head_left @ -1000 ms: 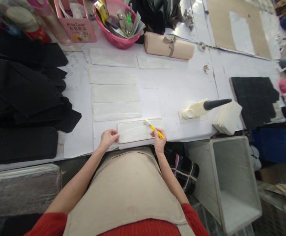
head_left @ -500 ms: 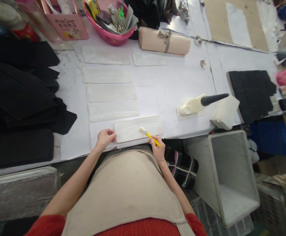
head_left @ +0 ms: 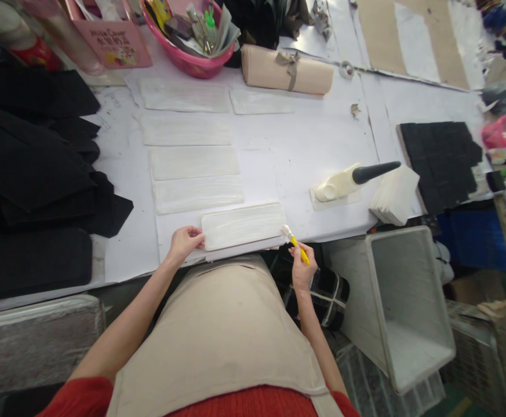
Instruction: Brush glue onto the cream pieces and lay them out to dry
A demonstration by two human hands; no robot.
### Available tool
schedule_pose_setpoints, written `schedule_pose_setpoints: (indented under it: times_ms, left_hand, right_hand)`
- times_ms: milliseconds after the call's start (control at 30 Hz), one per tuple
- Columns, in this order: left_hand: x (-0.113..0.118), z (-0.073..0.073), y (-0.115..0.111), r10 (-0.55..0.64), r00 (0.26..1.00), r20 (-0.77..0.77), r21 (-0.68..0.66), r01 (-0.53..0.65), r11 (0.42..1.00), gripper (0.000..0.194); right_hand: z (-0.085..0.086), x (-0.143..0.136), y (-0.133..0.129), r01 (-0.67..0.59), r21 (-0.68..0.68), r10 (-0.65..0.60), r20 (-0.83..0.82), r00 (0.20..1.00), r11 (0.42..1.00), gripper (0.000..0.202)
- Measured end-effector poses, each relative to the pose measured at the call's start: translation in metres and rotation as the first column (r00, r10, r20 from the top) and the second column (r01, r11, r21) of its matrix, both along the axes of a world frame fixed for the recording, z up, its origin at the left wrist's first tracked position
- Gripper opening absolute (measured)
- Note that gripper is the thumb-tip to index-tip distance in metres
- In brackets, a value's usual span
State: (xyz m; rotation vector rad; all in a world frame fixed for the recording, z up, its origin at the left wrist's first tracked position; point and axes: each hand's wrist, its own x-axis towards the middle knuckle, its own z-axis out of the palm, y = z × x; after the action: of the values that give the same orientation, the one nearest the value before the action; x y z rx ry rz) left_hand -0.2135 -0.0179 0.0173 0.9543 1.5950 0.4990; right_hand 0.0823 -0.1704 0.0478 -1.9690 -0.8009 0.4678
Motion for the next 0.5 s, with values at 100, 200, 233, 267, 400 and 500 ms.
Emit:
schedule_pose_setpoints:
  times_ms: [100,200,233,267,400,500]
  left_hand:
    - [0.000,-0.001,0.001,0.008,1.000,-0.004,-0.009,-0.008,1.000,0.023]
    - [0.000,0.000,0.001,0.017,1.000,-0.012,-0.030,-0.017,0.999,0.025]
    - [0.000,0.001,0.001,0.011,1.000,-0.012,-0.028,-0.012,1.000,0.025]
    - [0.000,0.003,0.001,0.002,1.000,-0.013,-0.023,-0.002,1.000,0.025]
    - [0.000,0.014,0.001,-0.053,0.997,-0.056,0.021,0.054,0.998,0.022]
    - [-0.002,0.019,0.000,-0.068,0.991,-0.114,0.049,0.074,0.996,0.021]
  right_hand:
    - [0.002,0.005,-0.003,-0.036,-0.014,0.037,0.071,0.997,0.999,0.026]
    - [0.003,0.004,-0.006,-0.197,-0.060,0.200,0.055,0.978,0.979,0.024]
    - [0.004,0.006,-0.007,-0.173,-0.063,0.177,0.069,0.982,0.983,0.024]
    - [0.004,0.009,-0.008,-0.114,-0.059,0.120,0.102,0.988,0.992,0.025]
    - [0.010,0.018,-0.002,-0.037,-0.037,0.044,0.209,0.977,0.999,0.025]
    - [0.013,0.004,0.011,-0.190,-0.016,0.191,0.112,0.975,0.982,0.023]
